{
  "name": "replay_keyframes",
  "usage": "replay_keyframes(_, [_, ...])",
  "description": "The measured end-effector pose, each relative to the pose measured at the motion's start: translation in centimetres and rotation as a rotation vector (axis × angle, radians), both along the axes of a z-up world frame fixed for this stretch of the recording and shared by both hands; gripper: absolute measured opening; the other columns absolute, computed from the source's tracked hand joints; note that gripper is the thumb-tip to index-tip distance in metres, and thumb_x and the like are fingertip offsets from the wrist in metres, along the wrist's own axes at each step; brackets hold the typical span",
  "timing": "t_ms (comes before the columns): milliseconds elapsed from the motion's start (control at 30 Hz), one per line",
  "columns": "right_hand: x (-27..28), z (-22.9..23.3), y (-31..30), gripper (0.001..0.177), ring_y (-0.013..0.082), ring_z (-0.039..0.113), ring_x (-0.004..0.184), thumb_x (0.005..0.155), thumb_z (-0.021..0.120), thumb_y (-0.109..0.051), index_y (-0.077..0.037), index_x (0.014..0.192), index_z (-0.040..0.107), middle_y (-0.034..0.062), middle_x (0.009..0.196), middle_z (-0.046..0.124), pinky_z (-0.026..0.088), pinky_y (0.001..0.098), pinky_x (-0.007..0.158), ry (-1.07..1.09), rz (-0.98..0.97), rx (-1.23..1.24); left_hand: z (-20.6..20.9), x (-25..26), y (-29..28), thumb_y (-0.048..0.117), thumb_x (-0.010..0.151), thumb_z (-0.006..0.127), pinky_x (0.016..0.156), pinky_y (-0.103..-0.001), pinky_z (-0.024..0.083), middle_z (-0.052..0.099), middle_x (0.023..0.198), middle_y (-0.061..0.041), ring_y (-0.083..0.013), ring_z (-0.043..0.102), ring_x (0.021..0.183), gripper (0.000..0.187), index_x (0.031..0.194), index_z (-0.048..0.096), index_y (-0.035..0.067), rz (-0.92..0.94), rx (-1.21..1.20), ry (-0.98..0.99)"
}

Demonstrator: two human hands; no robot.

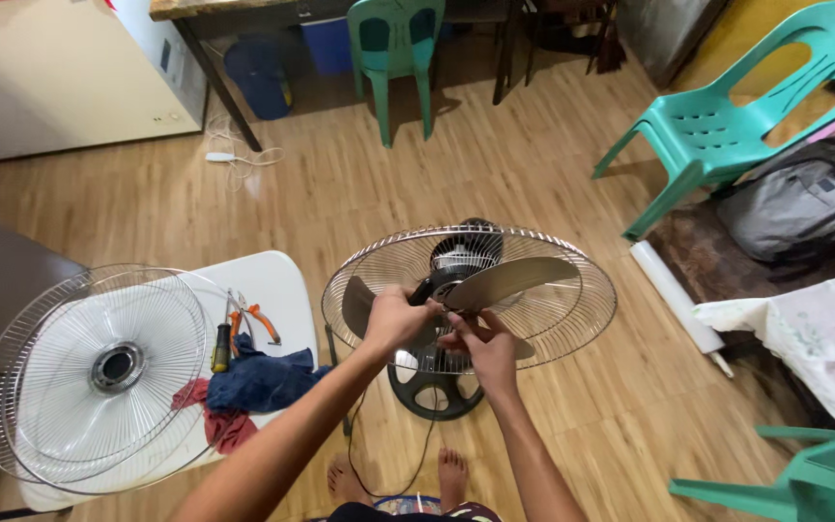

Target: The person assembles a pedestal fan by attaching the fan blades to the motor hub and securing them with a screwdriver. They then attach the front wire cage to complete the assembly.

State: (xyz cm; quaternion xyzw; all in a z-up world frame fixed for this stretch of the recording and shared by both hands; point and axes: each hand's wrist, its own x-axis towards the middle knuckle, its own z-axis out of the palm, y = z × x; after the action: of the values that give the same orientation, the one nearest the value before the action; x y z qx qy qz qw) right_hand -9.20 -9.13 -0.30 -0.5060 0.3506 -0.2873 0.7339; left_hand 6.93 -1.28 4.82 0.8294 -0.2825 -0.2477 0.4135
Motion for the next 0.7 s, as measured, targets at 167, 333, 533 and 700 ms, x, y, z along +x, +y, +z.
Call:
replay_keyframes(167, [0.1,2.0,1.3,0.044,0.0199,0.075,0.068,0.090,0.072,-0.013,0.000,0.129,0.053,0.0194,0.088,0.077,0.059,0.0303,0.059,0.127,-0.085,-0.134,1.8,-1.5,4.2,0.027,0.082,0.070,0.042,-0.026,0.034,0.075,0.073,-0.003,-0.0062,0.045,0.046,0.025,0.091,0.078,0.004,-0.025,-0.108,0.557])
replay_keyframes(333, [1.3,3.9,3.5,0.056,0.0219,0.075,0.068,0.088,0.073,-0.017,0.002,0.130,0.041,0.0244,0.099,0.072,0.061,0.0320,0.057,0.073,-0.211,-0.098,3.7,-2.9,8.4,0.016,0.084,0.079,0.043,-0.024,0.026,0.064,0.075,-0.003,-0.0063,0.039,0.047,0.015,0.089,0.075,0.002,-0.032,-0.179,0.801])
replay_keyframes(533, [3.5,4.7,2.8,0.070,0.0231,0.075,0.056,0.094,0.071,-0.043,0.009,0.132,0.044,0.0168,0.092,0.071,0.060,0.0305,0.046,0.506,-0.087,-0.063,7.5,0.3,9.7,0.016,0.088,0.076,0.077,-0.025,0.052,0.081,0.094,-0.004,-0.0082,0.069,0.083,0.016,0.100,0.080,0.006,-0.089,-0.350,0.423])
replay_keyframes(700, [1.5,2.7,4.1,0.085,0.0203,0.074,0.055,0.086,0.071,-0.052,0.008,0.135,0.034,0.0145,0.077,0.069,0.062,0.0313,0.048,0.539,-0.181,-0.226,11.1,9.4,8.9,0.013,0.100,0.065,0.093,-0.026,0.056,0.076,0.103,-0.004,-0.0108,0.072,0.100,0.014,0.107,0.069,0.001,-0.071,-0.733,0.125])
